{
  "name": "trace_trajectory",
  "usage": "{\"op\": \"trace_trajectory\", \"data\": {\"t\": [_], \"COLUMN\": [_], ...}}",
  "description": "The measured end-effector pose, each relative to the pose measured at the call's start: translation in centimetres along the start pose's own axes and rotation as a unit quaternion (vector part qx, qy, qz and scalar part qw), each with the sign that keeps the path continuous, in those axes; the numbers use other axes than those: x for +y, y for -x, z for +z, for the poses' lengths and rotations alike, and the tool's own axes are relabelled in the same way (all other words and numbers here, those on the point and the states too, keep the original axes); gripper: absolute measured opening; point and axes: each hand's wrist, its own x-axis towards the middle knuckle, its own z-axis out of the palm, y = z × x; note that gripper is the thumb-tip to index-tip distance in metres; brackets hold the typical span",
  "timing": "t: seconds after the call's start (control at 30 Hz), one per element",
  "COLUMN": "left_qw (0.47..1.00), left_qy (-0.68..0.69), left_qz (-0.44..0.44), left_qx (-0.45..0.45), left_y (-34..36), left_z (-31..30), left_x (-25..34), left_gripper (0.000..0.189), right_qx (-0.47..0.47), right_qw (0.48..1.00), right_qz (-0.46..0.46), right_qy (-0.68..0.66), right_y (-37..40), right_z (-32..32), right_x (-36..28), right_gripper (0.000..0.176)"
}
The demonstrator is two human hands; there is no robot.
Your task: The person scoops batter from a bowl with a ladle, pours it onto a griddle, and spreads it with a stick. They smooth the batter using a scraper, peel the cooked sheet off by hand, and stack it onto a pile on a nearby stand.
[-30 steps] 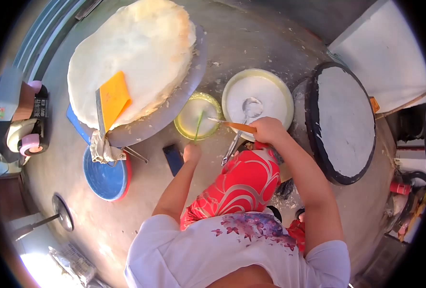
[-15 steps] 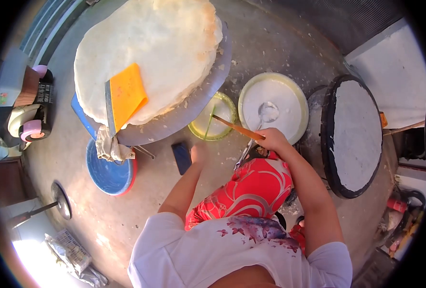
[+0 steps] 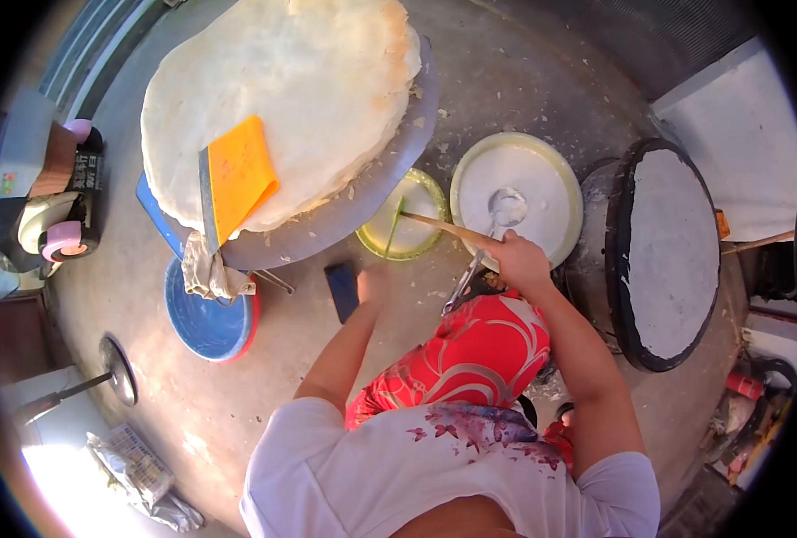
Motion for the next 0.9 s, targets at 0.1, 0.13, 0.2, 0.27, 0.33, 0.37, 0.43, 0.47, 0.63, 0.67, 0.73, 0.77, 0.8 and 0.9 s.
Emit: {"op": "trace_trajectory", "data": {"t": [0.1,0.13,0.2,0.27,0.33,0.37,0.43,0.47,0.63,0.67,0.73,0.77,0.8,0.9], "left_qw": [0.998,0.996,0.993,0.991,0.991,0.988,0.988,0.987,0.994,0.992,0.985,0.985,0.988,0.989], "left_qy": [-0.007,-0.040,-0.073,-0.125,-0.125,-0.123,-0.099,-0.081,0.046,0.075,0.110,0.111,0.123,0.145], "left_qz": [-0.056,-0.070,-0.086,-0.054,0.001,0.052,0.066,0.080,0.103,0.106,0.131,0.132,0.086,-0.010], "left_qx": [0.026,0.023,0.018,0.017,0.048,0.082,0.099,0.115,0.013,0.006,0.019,0.016,0.022,0.017], "left_y": [-1.1,-1.3,-1.1,-0.6,0.2,0.7,2.6,3.5,5.1,5.0,4.2,3.1,1.6,-0.5], "left_z": [-1.2,-1.6,-2.1,-2.8,-3.2,-3.4,-3.9,-4.4,-1.8,-0.8,0.9,1.9,3.3,2.8], "left_x": [0.7,0.8,1.4,2.4,2.7,2.8,3.2,3.0,0.4,0.1,-1.2,-2.3,-4.0,-3.5], "left_gripper": [0.024,0.023,0.023,0.022,0.020,0.019,0.019,0.019,0.021,0.022,0.024,0.024,0.024,0.024], "right_qx": [0.027,0.030,0.027,0.023,-0.058,-0.057,-0.011,-0.010,-0.025,-0.024,-0.059,-0.057,-0.085,-0.103], "right_qw": [0.999,0.999,0.998,0.998,0.992,0.992,0.996,0.995,0.957,0.957,0.907,0.907,0.859,0.819], "right_qz": [0.026,0.040,0.030,0.021,0.025,0.025,0.003,0.002,0.010,0.010,0.010,0.013,0.067,0.165], "right_qy": [-0.012,-0.019,-0.039,-0.061,-0.109,-0.110,-0.094,-0.101,-0.290,-0.290,-0.417,-0.417,-0.501,-0.540], "right_y": [2.1,2.7,3.5,3.6,2.7,2.3,1.3,0.7,-2.6,-2.7,-1.9,-0.9,0.5,5.0], "right_z": [-1.4,-1.6,-1.4,-1.0,-0.4,-0.5,-1.1,-0.5,5.2,6.0,6.8,6.9,5.8,1.9], "right_x": [1.4,2.0,2.9,3.1,2.4,2.1,1.6,1.6,3.4,3.9,4.5,4.8,4.8,5.0], "right_gripper": [0.034,0.034,0.033,0.033,0.034,0.034,0.035,0.035,0.030,0.030,0.030,0.030,0.029,0.026]}}
